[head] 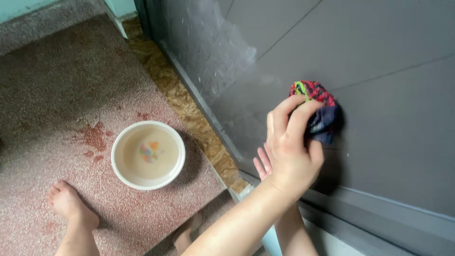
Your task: Cleaning a door and its frame using a cloth and a bucket of water.
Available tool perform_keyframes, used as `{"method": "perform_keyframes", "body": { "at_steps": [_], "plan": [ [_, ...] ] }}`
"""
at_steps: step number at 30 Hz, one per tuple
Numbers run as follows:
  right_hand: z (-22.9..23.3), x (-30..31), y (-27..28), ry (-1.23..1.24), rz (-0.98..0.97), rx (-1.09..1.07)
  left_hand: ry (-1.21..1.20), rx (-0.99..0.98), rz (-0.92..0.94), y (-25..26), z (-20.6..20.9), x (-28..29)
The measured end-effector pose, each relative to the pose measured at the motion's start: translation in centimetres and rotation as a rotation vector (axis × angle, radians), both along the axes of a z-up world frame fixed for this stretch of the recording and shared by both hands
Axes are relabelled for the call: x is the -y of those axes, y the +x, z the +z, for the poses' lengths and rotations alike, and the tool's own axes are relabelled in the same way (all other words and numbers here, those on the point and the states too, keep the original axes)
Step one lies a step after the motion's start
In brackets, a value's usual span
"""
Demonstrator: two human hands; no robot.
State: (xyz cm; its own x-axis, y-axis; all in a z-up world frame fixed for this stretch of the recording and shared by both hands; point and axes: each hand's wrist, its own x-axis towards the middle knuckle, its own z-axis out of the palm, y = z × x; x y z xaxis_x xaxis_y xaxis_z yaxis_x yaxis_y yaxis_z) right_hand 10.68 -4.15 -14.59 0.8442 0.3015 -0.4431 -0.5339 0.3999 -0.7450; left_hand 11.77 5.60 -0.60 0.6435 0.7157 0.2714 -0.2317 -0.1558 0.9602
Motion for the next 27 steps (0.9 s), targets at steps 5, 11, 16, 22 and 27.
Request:
{"method": "perform_keyframes", "body": {
  "at_steps": [5, 11, 16, 22, 27],
  "plan": [
    [0.3, 0.1, -0.5, -0.02, 0.007, -0.032, 0.09, -0.056, 0.247, 3.6, -5.3, -3.6],
    [0.2, 0.0, -0.9, 0.004, -0.043, -0.128, -0.072, -0.151, 0.362, 6.9, -11.3, -7.5],
    [2.0, -1.7, -1.2, -0.038, -0.037, -0.081, 0.136, 0.02, 0.288, 2.2, -3.0, -3.2],
    [2.6, -2.5, 0.1, -0.048, -0.089, -0.107, 0.042, -0.043, 0.108, 3.6, -5.1, -3.5],
    [1.1, -2.3, 1.1, -0.032, 0.0, -0.041, -0.001, -0.273, 0.305, 7.1, -15.2, -10.0]
  ]
}}
